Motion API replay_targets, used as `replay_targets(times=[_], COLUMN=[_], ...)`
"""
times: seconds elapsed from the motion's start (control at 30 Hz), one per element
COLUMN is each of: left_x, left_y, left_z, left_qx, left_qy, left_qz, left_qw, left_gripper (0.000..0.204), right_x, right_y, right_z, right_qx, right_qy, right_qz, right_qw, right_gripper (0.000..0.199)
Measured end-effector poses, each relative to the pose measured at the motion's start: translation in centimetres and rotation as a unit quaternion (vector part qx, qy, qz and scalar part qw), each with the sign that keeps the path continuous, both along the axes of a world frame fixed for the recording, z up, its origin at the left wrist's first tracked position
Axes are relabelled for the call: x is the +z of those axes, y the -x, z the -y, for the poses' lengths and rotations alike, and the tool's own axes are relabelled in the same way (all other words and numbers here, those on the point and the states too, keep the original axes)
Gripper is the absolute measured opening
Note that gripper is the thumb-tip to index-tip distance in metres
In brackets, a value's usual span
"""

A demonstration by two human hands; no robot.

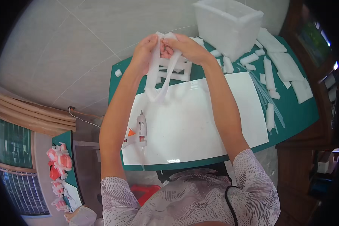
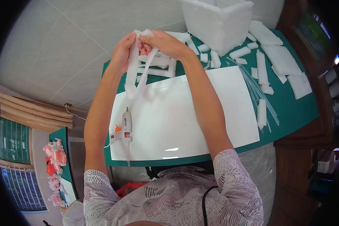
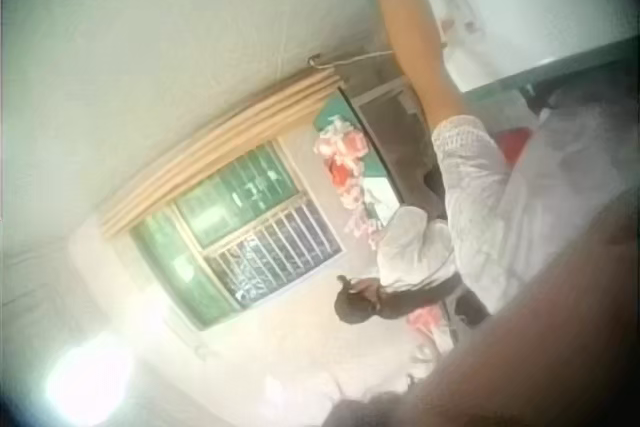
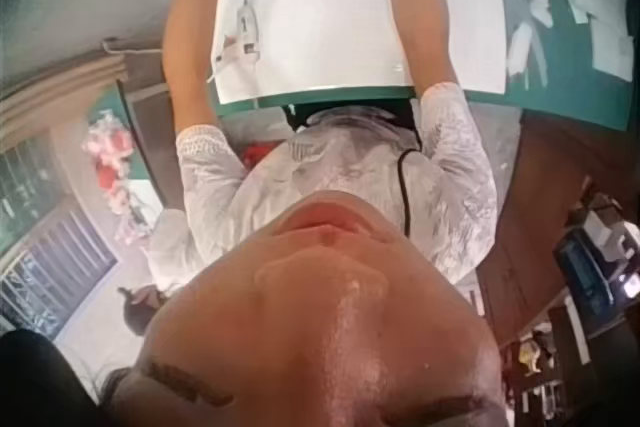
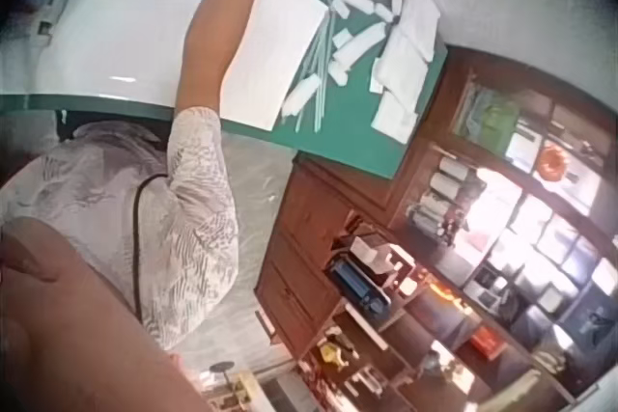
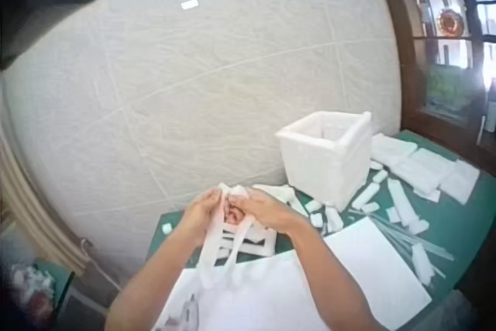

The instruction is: Using a hot glue gun to assemble rectangular foam pieces into a frame structure.

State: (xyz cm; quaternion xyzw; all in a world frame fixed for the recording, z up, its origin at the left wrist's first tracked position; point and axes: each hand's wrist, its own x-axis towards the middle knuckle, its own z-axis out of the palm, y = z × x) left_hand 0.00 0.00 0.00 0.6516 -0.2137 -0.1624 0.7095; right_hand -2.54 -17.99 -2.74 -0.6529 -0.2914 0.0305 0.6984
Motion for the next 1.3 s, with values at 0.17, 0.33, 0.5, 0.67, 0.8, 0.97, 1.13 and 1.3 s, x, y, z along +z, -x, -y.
replay_targets(times=[0.17,0.33,0.5,0.67,0.8,0.97,1.13,1.3], left_x=[-0.1,-0.8,-0.7,-1.0,-1.0,-1.1,-1.6,-0.4], left_y=[-0.9,-1.6,-1.5,1.1,0.6,-1.4,-1.9,-1.4], left_z=[-0.2,-0.7,-1.9,0.8,1.4,1.3,0.8,1.3], left_qx=[-0.034,0.023,0.003,0.003,0.004,0.101,0.094,0.033], left_qy=[0.041,0.147,0.088,-0.148,-0.186,-0.328,-0.36,-0.38], left_qz=[0.004,-0.025,0.018,0.064,0.09,0.24,0.336,0.276], left_qw=[0.999,0.989,0.996,0.987,0.978,0.908,0.866,0.882], left_gripper=[0.028,0.027,0.027,0.045,0.037,0.032,0.03,0.028], right_x=[0.1,-0.9,-0.9,-0.9,-1.0,-1.5,-1.1,-1.7], right_y=[-0.7,-0.6,-1.4,-1.6,-1.2,-1.7,-1.0,-1.4], right_z=[-0.2,0.6,2.1,-0.1,-1.0,0.5,1.5,1.7], right_qx=[0.019,0.013,-0.054,-0.205,-0.157,-0.356,-0.263,-0.31], right_qy=[-0.049,-0.121,-0.157,-0.187,-0.162,0.117,0.096,0.103], right_qz=[-0.016,-0.057,-0.046,-0.009,-0.032,0.069,0.005,0.033], right_qw=[0.998,0.991,0.985,0.961,0.974,0.925,0.96,0.944], right_gripper=[0.023,0.024,0.027,0.034,0.038,0.039,0.032,0.03])
